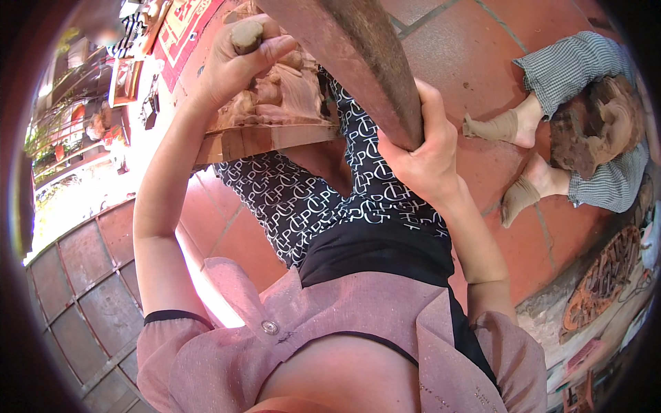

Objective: The person sits on the floor and carves a wooden figurine using a chisel and mallet. They repeatedly strike the chisel to shape the wood, occasionally pausing to adjust the tool or inspect the work.

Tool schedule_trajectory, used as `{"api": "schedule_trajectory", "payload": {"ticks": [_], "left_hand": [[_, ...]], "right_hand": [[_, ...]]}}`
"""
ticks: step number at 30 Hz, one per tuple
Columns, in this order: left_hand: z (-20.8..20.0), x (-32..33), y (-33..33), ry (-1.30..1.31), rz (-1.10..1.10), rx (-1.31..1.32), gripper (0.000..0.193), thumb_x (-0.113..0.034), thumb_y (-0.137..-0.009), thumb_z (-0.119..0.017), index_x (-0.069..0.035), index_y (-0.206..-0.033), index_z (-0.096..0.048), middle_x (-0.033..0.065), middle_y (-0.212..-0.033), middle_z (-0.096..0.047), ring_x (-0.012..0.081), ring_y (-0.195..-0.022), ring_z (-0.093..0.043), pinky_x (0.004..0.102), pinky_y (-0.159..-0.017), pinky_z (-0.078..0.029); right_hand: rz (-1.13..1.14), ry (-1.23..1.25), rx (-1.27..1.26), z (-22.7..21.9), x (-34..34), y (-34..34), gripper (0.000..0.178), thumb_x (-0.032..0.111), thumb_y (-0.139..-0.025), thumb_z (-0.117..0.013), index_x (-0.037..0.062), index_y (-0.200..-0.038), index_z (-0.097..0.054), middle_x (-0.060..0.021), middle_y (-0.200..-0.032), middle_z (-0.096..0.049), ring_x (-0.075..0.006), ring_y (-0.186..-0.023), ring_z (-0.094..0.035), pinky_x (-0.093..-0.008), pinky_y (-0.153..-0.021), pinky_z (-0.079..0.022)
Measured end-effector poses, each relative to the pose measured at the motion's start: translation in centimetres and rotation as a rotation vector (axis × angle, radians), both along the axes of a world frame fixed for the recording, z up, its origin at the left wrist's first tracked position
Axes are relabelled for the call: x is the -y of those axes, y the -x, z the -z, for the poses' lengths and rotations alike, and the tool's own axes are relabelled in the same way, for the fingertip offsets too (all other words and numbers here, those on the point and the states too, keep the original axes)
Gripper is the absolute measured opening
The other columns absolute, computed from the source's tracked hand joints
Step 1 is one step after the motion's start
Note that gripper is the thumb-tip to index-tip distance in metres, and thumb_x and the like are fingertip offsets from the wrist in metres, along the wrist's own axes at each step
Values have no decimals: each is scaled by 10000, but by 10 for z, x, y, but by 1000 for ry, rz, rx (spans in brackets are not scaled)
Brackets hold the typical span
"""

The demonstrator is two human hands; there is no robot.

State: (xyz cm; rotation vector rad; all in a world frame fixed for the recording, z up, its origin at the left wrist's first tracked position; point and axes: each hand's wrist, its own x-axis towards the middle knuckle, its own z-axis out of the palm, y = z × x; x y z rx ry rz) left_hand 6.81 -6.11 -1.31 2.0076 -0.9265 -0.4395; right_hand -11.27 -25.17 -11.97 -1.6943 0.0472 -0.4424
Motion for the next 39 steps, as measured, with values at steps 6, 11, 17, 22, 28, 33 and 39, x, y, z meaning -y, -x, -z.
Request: {"api": "schedule_trajectory", "payload": {"ticks": [6,11,17,22,28,33,39], "left_hand": [[14,-12,-4,-16,57,-15,267,-121,-860,-713,-27,-661,-562,-40,-552,-471,38,-508,-432,242,-447,-293],[-48,-11,-14,330,21,-370,409,-153,-924,-561,-94,-546,-417,-5,-492,-432,83,-420,-417,236,-427,-309],[-89,-55,-32,616,-98,-386,274,-277,-1018,-491,-93,-816,-504,-26,-647,-366,88,-567,-343,254,-586,-319],[-59,-58,-27,548,-46,-282,263,-264,-1038,-437,-93,-850,-507,2,-739,-390,119,-603,-364,288,-606,-333],[-38,-53,-17,373,-36,-214,280,-237,-1003,-508,-92,-771,-449,1,-664,-400,112,-548,-400,266,-524,-350],[-31,-38,-19,400,-174,-237,299,-228,-978,-568,-92,-733,-465,-9,-593,-408,105,-484,-402,259,-460,-333],[-28,-31,-32,361,-519,-273,319,-251,-976,-601,-125,-722,-454,-21,-542,-389,102,-428,-379,264,-412,-313]], "right_hand": [[-59,279,-91,-15,13,-17,614,-35,-736,-691,76,-1305,-489,-88,-1092,-667,-199,-1025,-649,-332,-837,-505],[-78,-28,-218,4,13,-2,602,-30,-722,-681,62,-1284,-486,-73,-954,-655,-184,-888,-650,-327,-769,-510],[-373,-568,-605,20,7,3,643,-35,-697,-681,33,-1295,-455,-27,-806,-562,-86,-608,-542,-250,-530,-457],[-449,-742,-775,62,-7,4,685,-48,-707,-644,15,-1341,-392,-60,-785,-556,-108,-526,-533,-254,-463,-447],[-486,-689,-789,67,-8,-7,631,-40,-716,-615,-10,-1301,-382,-67,-774,-536,-122,-510,-532,-269,-431,-442],[-468,-681,-808,70,-9,-8,638,-55,-707,-625,-6,-1296,-387,-72,-776,-535,-123,-510,-532,-264,-428,-440],[-444,-663,-761,59,-13,-7,631,-58,-694,-631,-5,-1282,-408,-74,-794,-538,-123,-521,-536,-257,-442,-448]]}}
